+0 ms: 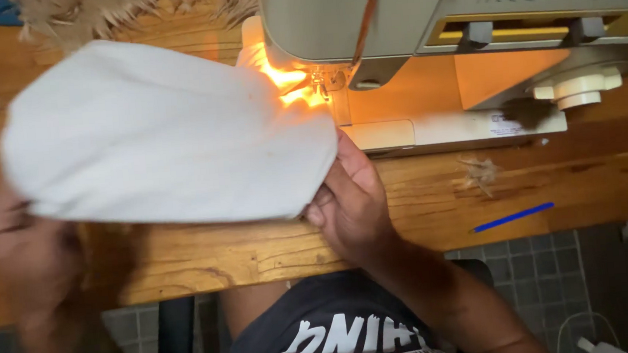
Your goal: Sewing fabric using a sewing machine and trimming excess thread with a clipper
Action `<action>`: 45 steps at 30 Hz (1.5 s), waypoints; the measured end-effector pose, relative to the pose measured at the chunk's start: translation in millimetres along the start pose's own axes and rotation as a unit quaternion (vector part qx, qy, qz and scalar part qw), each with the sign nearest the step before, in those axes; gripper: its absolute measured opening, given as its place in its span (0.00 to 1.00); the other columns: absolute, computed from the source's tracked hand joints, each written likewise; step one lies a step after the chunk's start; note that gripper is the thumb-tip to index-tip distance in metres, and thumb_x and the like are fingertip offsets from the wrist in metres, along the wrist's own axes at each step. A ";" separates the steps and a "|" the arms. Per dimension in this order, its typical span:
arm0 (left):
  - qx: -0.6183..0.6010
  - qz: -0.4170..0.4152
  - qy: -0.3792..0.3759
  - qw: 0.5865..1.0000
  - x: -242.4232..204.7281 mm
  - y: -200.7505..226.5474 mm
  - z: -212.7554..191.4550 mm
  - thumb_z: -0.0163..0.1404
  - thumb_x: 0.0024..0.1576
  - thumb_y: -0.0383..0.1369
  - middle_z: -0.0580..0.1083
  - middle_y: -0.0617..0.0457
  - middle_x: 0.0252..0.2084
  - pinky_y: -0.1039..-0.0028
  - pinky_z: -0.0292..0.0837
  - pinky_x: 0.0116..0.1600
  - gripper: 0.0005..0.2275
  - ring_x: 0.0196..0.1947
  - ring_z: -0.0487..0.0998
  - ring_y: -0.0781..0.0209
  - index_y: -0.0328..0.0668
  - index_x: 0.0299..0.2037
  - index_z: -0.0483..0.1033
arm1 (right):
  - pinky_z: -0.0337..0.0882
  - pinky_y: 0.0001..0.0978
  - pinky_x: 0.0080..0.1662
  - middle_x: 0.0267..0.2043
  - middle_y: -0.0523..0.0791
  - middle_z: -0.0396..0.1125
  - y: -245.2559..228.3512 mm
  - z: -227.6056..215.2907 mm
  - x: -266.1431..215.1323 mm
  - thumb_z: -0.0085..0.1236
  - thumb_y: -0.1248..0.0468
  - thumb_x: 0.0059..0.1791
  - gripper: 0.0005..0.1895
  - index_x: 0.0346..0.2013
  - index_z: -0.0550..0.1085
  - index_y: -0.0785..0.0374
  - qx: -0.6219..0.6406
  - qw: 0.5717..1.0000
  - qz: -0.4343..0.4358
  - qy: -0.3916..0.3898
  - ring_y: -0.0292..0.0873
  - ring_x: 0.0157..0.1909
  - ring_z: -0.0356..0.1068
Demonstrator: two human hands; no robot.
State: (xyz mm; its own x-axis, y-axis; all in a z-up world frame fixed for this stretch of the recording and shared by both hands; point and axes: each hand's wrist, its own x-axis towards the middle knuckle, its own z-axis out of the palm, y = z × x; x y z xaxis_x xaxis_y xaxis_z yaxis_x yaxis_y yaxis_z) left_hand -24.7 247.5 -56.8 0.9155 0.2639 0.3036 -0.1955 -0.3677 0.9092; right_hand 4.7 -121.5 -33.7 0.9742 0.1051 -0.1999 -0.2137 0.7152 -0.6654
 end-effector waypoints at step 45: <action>0.241 0.328 -0.098 0.908 -38.3 173.5 195.3 0.56 0.71 0.27 0.78 0.45 0.48 0.53 0.72 0.55 0.11 0.52 0.81 0.41 0.38 0.34 0.72 | 0.61 0.25 0.26 0.26 0.42 0.71 6.8 -47.2 -29.9 0.66 0.64 0.59 0.07 0.43 0.78 0.66 -0.140 0.984 -0.038 0.107 0.31 0.23 0.63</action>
State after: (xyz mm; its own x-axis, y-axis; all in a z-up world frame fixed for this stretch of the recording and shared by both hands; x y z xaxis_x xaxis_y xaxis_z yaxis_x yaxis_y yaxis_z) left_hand -25.1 -0.6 33.7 0.7123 -0.2985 0.6353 -0.5872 -0.7492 0.3064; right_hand -29.4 -152.4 -66.1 0.9568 -0.1105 -0.2689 -0.1821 0.4931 -0.8507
